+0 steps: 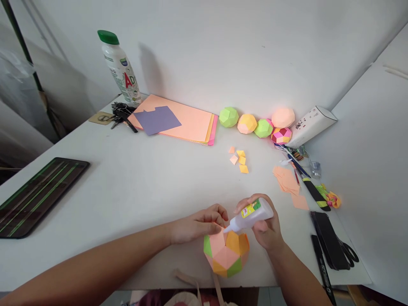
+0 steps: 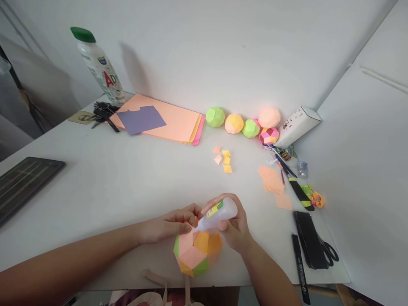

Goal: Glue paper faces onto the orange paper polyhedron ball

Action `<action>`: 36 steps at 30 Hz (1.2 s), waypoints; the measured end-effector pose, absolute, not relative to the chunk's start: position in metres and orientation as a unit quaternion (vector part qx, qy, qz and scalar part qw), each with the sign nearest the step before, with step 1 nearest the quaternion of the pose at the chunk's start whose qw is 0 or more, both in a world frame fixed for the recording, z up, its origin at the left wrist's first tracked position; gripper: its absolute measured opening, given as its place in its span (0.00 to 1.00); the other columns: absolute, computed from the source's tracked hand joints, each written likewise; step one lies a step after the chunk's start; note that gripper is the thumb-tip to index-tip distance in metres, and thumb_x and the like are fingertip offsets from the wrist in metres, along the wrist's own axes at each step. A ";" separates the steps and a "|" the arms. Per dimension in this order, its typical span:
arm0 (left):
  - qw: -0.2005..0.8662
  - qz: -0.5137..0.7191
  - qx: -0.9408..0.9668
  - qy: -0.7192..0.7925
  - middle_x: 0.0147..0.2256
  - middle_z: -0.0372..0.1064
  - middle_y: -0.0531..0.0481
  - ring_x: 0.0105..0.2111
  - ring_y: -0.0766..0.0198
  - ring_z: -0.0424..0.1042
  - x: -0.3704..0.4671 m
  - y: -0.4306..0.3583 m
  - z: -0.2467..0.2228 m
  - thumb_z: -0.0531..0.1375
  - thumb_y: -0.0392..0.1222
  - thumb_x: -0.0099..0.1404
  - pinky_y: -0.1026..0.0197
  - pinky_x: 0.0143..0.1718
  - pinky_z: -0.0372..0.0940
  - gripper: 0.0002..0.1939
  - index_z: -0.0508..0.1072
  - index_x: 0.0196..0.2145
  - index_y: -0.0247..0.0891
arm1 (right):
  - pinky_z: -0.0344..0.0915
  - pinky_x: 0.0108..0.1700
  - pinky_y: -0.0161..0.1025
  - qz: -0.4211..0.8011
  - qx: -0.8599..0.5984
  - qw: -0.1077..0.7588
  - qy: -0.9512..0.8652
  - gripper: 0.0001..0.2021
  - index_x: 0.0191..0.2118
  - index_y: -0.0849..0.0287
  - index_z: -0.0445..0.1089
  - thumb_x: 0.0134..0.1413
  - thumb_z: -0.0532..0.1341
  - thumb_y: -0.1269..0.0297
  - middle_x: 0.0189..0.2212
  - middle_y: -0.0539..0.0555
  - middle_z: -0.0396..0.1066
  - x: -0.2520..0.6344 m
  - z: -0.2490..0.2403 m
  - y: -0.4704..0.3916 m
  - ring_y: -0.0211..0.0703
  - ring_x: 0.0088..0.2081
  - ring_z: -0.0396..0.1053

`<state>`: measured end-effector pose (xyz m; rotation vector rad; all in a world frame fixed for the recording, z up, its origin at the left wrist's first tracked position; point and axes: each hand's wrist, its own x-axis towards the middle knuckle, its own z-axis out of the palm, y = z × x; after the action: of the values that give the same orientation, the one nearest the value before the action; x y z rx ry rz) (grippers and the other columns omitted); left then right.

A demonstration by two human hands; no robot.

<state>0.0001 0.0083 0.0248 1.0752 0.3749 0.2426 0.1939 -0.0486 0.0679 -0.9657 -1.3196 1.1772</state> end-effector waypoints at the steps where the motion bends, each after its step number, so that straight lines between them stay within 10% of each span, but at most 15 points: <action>1: 0.836 0.113 0.507 0.177 0.42 0.56 0.50 0.45 0.57 0.57 0.000 0.008 0.025 0.62 0.51 0.55 0.55 0.48 0.56 0.12 0.71 0.26 0.39 | 0.66 0.31 0.42 0.498 -0.400 0.533 -0.556 0.20 0.41 0.53 0.63 0.49 0.62 0.44 0.32 0.56 0.75 0.193 0.069 -0.049 0.48 0.34 0.72; 36: 0.843 0.117 0.499 0.166 0.43 0.55 0.50 0.44 0.58 0.57 0.000 0.009 0.025 0.61 0.48 0.56 0.57 0.46 0.56 0.12 0.69 0.26 0.37 | 0.65 0.32 0.40 0.516 -0.385 0.548 -0.534 0.18 0.42 0.51 0.64 0.50 0.63 0.47 0.31 0.53 0.75 0.194 0.068 -0.046 0.45 0.34 0.70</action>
<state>-0.0002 0.0092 0.0245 1.0532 0.3512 0.2462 0.1939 -0.0462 0.0679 -0.9112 -1.2645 1.2229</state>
